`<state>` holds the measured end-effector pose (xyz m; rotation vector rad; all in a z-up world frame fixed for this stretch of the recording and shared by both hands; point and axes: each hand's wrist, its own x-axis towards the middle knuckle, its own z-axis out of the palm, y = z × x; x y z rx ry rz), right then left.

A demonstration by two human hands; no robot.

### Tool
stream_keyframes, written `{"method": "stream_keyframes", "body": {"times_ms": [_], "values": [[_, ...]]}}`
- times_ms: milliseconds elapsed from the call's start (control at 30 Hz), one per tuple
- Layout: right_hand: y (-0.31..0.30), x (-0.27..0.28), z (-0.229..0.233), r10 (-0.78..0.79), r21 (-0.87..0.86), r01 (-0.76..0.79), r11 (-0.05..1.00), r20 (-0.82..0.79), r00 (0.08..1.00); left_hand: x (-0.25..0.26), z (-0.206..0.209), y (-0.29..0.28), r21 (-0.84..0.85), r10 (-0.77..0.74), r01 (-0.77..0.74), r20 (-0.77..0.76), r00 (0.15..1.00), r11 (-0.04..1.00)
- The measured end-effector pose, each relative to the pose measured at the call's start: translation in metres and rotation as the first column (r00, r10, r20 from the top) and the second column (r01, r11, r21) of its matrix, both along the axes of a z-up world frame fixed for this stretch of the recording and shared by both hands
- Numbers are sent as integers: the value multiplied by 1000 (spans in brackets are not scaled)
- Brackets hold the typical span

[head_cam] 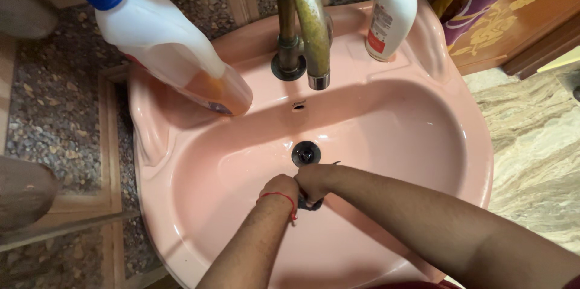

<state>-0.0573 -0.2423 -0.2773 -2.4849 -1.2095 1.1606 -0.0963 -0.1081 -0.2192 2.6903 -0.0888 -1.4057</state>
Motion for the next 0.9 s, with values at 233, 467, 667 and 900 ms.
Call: {"method": "stream_keyframes", "body": {"times_ms": [233,467,667,900], "values": [[15,-11,10,-192,141,180,973,73,979,2,7,16,42,77,-84,144,987,996],[13,-28,13,-60,-36,57,998,-97,993,2,-42,20,60,-67,75,-129,989,995],[-18,-8,8,207,-186,-223,957,-105,973,-8,-56,-12,-304,-196,140,-163,967,943],[-26,3,17,9,-204,7,979,79,997,-6,-5,-43,-121,-12,16,33,999,992]]}}
